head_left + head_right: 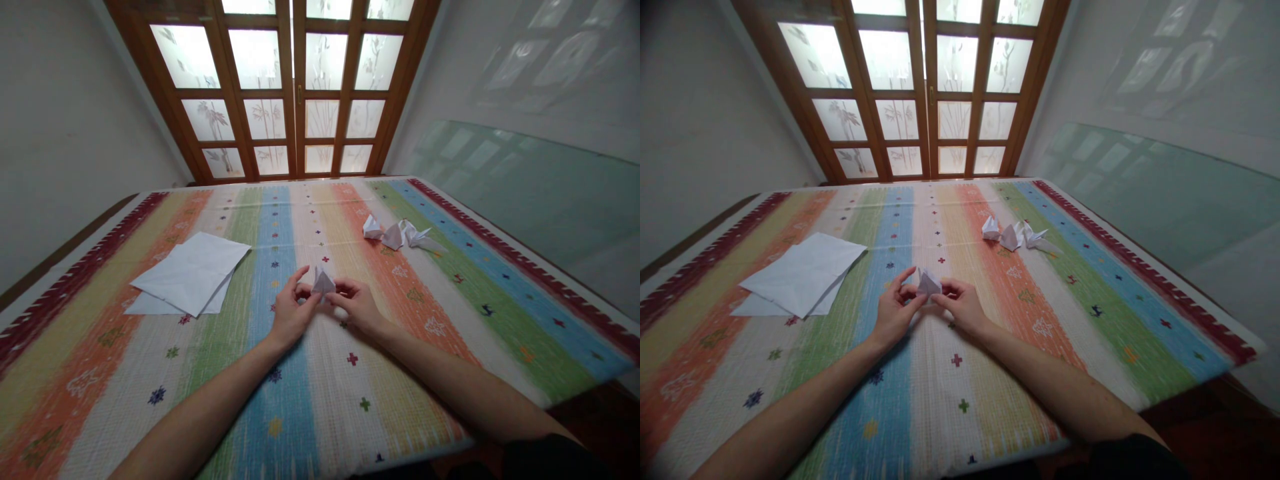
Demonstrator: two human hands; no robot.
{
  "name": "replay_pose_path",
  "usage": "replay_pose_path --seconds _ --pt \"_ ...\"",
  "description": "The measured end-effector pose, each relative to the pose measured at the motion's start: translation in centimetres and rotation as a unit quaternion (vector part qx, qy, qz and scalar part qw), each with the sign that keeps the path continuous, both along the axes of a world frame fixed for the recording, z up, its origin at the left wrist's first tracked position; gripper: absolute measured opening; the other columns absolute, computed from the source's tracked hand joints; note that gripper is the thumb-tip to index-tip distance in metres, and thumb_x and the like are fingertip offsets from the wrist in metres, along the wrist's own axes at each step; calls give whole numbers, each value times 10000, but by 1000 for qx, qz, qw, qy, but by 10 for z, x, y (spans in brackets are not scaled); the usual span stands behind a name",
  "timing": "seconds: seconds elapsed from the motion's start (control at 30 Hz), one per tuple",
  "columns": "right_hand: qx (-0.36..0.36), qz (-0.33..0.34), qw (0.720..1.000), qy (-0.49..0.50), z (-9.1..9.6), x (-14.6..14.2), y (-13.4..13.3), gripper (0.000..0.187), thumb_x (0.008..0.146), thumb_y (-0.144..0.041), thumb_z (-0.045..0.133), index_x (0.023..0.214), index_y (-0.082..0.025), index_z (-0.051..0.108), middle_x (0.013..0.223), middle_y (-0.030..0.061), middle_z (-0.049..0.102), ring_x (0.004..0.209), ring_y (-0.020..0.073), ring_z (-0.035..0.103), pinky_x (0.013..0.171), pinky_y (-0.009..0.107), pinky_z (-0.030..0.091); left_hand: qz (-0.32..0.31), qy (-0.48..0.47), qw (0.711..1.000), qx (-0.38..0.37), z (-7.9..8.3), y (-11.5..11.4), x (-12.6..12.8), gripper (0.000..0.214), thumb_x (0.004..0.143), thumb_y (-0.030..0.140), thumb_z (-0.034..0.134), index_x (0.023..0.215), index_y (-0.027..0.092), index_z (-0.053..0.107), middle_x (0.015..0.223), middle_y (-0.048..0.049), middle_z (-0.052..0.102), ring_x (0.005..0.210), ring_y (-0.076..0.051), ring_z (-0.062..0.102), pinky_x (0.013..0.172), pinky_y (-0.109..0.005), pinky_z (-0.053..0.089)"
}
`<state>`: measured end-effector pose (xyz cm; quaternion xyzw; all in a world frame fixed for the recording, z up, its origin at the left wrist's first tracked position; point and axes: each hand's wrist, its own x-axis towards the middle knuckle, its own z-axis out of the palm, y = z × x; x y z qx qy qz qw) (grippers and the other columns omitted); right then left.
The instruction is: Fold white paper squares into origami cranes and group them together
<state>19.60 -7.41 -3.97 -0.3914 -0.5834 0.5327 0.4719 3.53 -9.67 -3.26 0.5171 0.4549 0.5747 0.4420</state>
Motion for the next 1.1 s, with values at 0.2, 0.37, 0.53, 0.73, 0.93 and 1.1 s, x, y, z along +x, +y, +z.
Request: replay_pose_path --seconds 0.2,0.37,0.53,0.73,0.93,1.1 --pt "2 35 998 -50 -1 -1 -2 229 696 -406 750 659 -189 687 609 6 648 548 125 556 544 261 459 -3 16 1000 -3 1 2 -4 128 711 292 720 721 168 692 682 -15 661 626 -137 577 620 -264 466" --pt "15 44 997 -61 -2 -3 -3 197 701 -352 742 816 -196 705 741 17 687 638 139 597 613 274 471 21 21 1000 -8 0 4 -6 207 726 288 706 583 174 611 561 31 547 548 -106 491 561 -236 418" --pt "99 -27 986 -131 1 0 -3 153 777 -338 686 848 -203 700 698 0 625 580 122 497 558 263 397 24 -35 999 -9 -4 6 -4 285 638 280 782 875 176 663 861 -34 645 797 -155 602 717 -275 483" --pt "147 -66 976 -146 4 2 -2 97 795 -272 644 864 -220 685 743 14 632 602 134 487 567 275 393 14 -82 996 -4 -6 6 -4 285 748 401 701 923 182 651 875 -41 649 794 -152 593 714 -264 472" --pt "151 -60 974 -155 4 2 -2 117 807 -273 623 892 -228 689 805 33 663 660 155 529 618 299 428 7 -91 996 2 -9 5 -5 240 740 390 705 854 185 653 755 -7 615 695 -131 558 668 -250 456" --pt "109 -85 982 -132 0 1 -3 231 752 -332 690 935 -213 614 789 34 654 666 163 564 627 304 449 0 -89 996 20 -4 2 -2 239 704 341 736 830 195 595 733 20 599 664 -116 565 651 -238 471"
